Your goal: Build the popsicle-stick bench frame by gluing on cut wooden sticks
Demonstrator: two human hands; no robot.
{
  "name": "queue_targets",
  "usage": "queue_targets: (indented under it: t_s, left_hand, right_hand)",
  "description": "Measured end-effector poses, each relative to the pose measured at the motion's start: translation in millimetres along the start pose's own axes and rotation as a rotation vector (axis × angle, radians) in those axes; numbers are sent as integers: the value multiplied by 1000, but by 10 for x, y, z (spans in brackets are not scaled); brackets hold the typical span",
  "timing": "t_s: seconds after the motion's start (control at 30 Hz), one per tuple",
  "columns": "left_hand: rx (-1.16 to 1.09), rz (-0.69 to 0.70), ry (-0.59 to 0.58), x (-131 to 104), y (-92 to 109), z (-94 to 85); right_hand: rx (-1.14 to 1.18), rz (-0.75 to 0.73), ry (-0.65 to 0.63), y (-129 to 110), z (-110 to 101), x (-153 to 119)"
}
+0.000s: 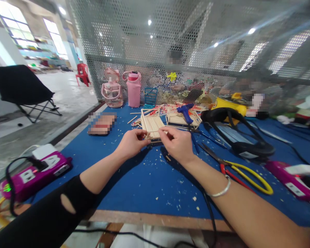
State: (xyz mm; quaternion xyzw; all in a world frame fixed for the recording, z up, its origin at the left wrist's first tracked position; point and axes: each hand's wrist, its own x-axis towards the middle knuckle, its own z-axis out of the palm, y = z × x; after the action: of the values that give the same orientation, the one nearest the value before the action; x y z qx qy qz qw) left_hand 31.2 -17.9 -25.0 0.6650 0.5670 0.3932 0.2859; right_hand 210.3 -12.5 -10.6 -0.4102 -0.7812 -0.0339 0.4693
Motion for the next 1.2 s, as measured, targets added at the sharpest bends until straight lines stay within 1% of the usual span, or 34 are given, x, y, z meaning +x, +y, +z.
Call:
queue_targets:
  t_s: [0.13, 0.2, 0.23, 0.27, 0.37, 0.4, 0.43, 0.47, 0.53, 0.57, 0.6, 0.63, 0.7, 0.73, 0.77, 0.8, 0.9, 1.0, 1.1, 1.17, 1.2]
  left_hand:
    - [-29, -2, -1, -1, -11, 2]
    - [-32, 8, -4, -3, -8, 0]
    - [-34, 13, -5, -4, -4, -2]
    - [-37, 15, -10, -5, 2, -4]
    - [-43, 11, -30, -9, 18, -9]
    - [-39, 7, -33, -10, 21, -10]
    - [-30, 5, -36, -10, 20, -11]
    - [-16, 7, -36, -11, 17, -11]
    - [19, 20, -33, -10, 3, -12]
    - [38, 29, -31, -10, -5, -12]
    - [55, 37, -30, -9, -13, -12]
    - [66, 42, -28, -8, -20, -12]
    - [75, 47, -25, -6, -30, -14]
    - [80, 51, -23, -4, -32, -15]
    - [86, 55, -23, -3, -33, -16]
    - [91, 58, -20, -1, -33, -17]
    - [93, 55, -16, -1, -30, -8]
    - [52, 49, -15, -17, -22, 26]
    - [26, 57, -23, -34, 5, 62]
    - [19, 40, -45, -26, 43, 63]
    - [22, 23, -75, -11, 67, 53]
  right_hand:
    - [32, 99, 149, 194, -164, 111]
    - [45, 126, 186, 269, -220, 129]
    - [49, 115, 185, 283, -237, 124]
    - [52, 86, 156, 281, -247, 111]
    - [52, -63, -15, 218, -256, 68]
    - [45, -93, -49, 206, -260, 64]
    - [37, -89, -49, 212, -267, 71]
    - [32, -48, -18, 239, -276, 88]
    - [36, 101, 65, 356, -299, 138]
    - [47, 178, 62, 435, -307, 164]
    - [73, 240, 5, 516, -309, 185]
    - [113, 285, -98, 590, -304, 198]
    - [206, 333, -353, 690, -269, 198]
    - [247, 347, -454, 712, -243, 188]
    - [275, 356, -520, 715, -216, 175]
    - [289, 362, -553, 705, -192, 162]
    - [289, 368, -568, 647, -166, 142]
    - [263, 391, -571, 624, -208, 154]
    - [251, 402, -588, 652, -265, 175]
    - [254, 394, -619, 681, -294, 188]
    - [255, 390, -638, 694, -308, 196]
